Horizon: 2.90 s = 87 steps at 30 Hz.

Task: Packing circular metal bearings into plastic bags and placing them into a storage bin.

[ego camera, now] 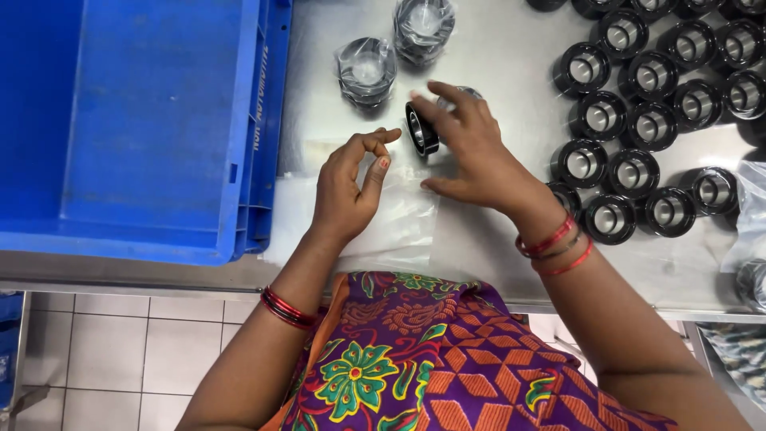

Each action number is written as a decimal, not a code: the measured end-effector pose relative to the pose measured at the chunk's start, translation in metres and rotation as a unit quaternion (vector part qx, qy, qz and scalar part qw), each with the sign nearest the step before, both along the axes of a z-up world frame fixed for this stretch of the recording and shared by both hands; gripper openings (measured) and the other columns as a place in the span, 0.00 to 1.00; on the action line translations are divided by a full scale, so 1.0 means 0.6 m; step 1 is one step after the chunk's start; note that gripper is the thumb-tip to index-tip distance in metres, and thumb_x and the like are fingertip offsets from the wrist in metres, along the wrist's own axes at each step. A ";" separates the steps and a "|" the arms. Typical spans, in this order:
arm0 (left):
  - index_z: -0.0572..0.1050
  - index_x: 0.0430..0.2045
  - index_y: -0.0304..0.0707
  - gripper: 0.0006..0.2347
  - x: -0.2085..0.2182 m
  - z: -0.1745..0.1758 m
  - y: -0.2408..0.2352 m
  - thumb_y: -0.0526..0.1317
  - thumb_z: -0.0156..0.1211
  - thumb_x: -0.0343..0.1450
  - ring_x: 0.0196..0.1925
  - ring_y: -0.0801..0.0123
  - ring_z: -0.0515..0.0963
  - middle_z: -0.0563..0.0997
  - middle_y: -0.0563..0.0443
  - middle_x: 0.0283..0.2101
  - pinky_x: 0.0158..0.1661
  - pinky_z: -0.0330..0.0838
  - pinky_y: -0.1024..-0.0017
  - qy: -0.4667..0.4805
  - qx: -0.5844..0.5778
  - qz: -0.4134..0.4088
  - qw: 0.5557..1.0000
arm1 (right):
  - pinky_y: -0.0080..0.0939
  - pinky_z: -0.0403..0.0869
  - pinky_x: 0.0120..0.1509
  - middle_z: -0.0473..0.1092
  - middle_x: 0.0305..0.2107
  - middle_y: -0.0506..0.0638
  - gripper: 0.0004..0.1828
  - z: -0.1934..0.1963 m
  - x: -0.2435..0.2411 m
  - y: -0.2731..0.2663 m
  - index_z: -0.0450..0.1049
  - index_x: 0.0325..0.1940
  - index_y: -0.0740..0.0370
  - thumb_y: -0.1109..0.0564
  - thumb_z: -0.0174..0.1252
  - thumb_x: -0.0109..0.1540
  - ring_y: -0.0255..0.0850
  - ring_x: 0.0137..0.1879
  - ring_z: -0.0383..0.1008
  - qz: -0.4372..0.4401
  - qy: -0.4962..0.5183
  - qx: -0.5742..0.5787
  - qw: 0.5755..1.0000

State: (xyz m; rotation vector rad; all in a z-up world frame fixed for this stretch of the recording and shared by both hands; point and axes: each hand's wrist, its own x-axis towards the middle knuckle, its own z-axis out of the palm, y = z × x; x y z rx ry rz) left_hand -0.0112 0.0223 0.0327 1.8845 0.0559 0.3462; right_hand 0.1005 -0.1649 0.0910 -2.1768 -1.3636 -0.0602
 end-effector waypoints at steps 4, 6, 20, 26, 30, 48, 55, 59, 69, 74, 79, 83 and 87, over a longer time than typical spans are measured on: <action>0.71 0.36 0.34 0.03 -0.013 0.016 0.000 0.35 0.56 0.77 0.64 0.49 0.78 0.83 0.42 0.55 0.61 0.68 0.59 -0.060 0.046 0.018 0.997 | 0.54 0.65 0.61 0.64 0.66 0.50 0.42 -0.013 0.020 0.021 0.70 0.67 0.51 0.61 0.70 0.47 0.53 0.61 0.66 -0.024 -0.060 -0.131 0.989; 0.75 0.31 0.34 0.03 -0.026 0.047 -0.002 0.33 0.64 0.71 0.49 0.50 0.77 0.77 0.43 0.43 0.52 0.70 0.60 -0.134 0.109 0.087 0.981 | 0.51 0.65 0.59 0.68 0.61 0.46 0.40 -0.014 0.032 0.022 0.72 0.66 0.49 0.60 0.70 0.48 0.47 0.61 0.67 -0.008 -0.104 -0.180 0.978; 0.78 0.31 0.33 0.02 -0.068 0.008 -0.011 0.31 0.65 0.69 0.46 0.67 0.85 0.82 0.49 0.47 0.42 0.81 0.73 0.036 -0.014 0.009 0.999 | 0.37 0.72 0.63 0.75 0.49 0.54 0.33 -0.021 -0.010 -0.073 0.72 0.60 0.64 0.56 0.71 0.51 0.38 0.56 0.75 -0.125 0.514 0.055 0.847; 0.77 0.33 0.34 0.03 -0.053 -0.014 -0.016 0.33 0.63 0.71 0.44 0.71 0.85 0.83 0.51 0.50 0.38 0.80 0.76 0.082 -0.057 0.004 0.995 | 0.38 0.75 0.59 0.77 0.47 0.54 0.32 -0.047 -0.038 -0.124 0.72 0.57 0.65 0.53 0.73 0.52 0.37 0.54 0.78 -0.307 0.257 -0.001 0.916; 0.75 0.35 0.34 0.03 -0.052 -0.019 -0.018 0.33 0.60 0.73 0.45 0.72 0.83 0.82 0.52 0.53 0.36 0.77 0.77 0.081 -0.083 -0.010 0.993 | 0.50 0.72 0.58 0.71 0.48 0.61 0.36 -0.065 -0.060 -0.137 0.68 0.56 0.68 0.51 0.75 0.51 0.51 0.54 0.72 -0.325 0.130 -0.054 0.935; 0.72 0.35 0.35 0.04 -0.052 -0.020 -0.003 0.34 0.60 0.72 0.46 0.70 0.83 0.78 0.49 0.65 0.37 0.76 0.75 0.121 -0.068 -0.038 0.990 | 0.64 0.57 0.66 0.67 0.63 0.52 0.04 -0.030 -0.088 -0.068 0.81 0.33 0.54 0.56 0.67 0.55 0.56 0.71 0.60 -0.182 -0.005 -0.099 0.978; 0.74 0.34 0.36 0.04 -0.045 0.008 -0.025 0.35 0.61 0.70 0.50 0.64 0.83 0.77 0.49 0.62 0.37 0.78 0.73 0.092 -0.018 -0.051 0.994 | 0.56 0.65 0.52 0.75 0.42 0.52 0.18 -0.046 -0.068 0.010 0.79 0.44 0.60 0.59 0.67 0.50 0.52 0.53 0.71 -0.113 0.029 -0.106 0.988; 0.74 0.33 0.36 0.03 -0.046 0.004 -0.040 0.34 0.61 0.70 0.54 0.55 0.82 0.78 0.48 0.62 0.42 0.79 0.68 0.063 0.010 -0.046 0.997 | 0.51 0.72 0.42 0.73 0.28 0.53 0.10 -0.084 -0.033 -0.044 0.75 0.35 0.61 0.57 0.70 0.57 0.52 0.37 0.75 -0.162 0.076 -0.071 0.981; 0.80 0.26 0.36 0.02 -0.001 -0.006 -0.078 0.32 0.66 0.64 0.48 0.54 0.81 0.83 0.48 0.45 0.49 0.74 0.63 0.005 0.147 -0.053 0.988 | 0.52 0.71 0.60 0.71 0.49 0.62 0.39 -0.003 -0.016 -0.138 0.73 0.63 0.61 0.58 0.74 0.47 0.58 0.56 0.70 -0.156 0.077 -0.170 0.970; 0.80 0.32 0.35 0.04 0.009 -0.021 -0.073 0.33 0.65 0.66 0.40 0.66 0.86 0.85 0.50 0.42 0.44 0.80 0.72 0.115 -0.007 -0.058 0.992 | 0.47 0.76 0.55 0.74 0.45 0.58 0.39 -0.009 0.015 -0.149 0.73 0.60 0.62 0.56 0.73 0.45 0.50 0.51 0.76 -0.132 0.263 -0.149 0.944; 0.79 0.32 0.35 0.03 0.015 -0.050 -0.051 0.34 0.66 0.68 0.52 0.62 0.85 0.86 0.50 0.50 0.55 0.77 0.69 0.091 -0.165 -0.118 0.975 | 0.40 0.77 0.51 0.78 0.43 0.55 0.37 -0.021 0.023 -0.108 0.71 0.61 0.63 0.52 0.73 0.50 0.41 0.47 0.79 -0.043 0.440 -0.144 0.886; 0.76 0.32 0.33 0.02 0.016 -0.008 -0.028 0.32 0.62 0.71 0.66 0.57 0.77 0.86 0.46 0.50 0.63 0.70 0.63 0.001 -0.103 -0.153 0.983 | 0.41 0.77 0.44 0.78 0.35 0.62 0.30 -0.058 0.016 -0.098 0.61 0.59 0.63 0.54 0.68 0.58 0.46 0.40 0.79 -0.139 0.581 -0.105 0.795; 0.75 0.31 0.32 0.02 0.020 0.035 -0.012 0.32 0.60 0.72 0.62 0.55 0.78 0.88 0.44 0.44 0.66 0.51 0.54 -0.028 0.002 -0.130 0.991 | 0.39 0.75 0.52 0.74 0.41 0.56 0.29 -0.100 -0.001 -0.125 0.60 0.60 0.64 0.68 0.65 0.59 0.41 0.48 0.75 -0.027 0.637 0.144 0.757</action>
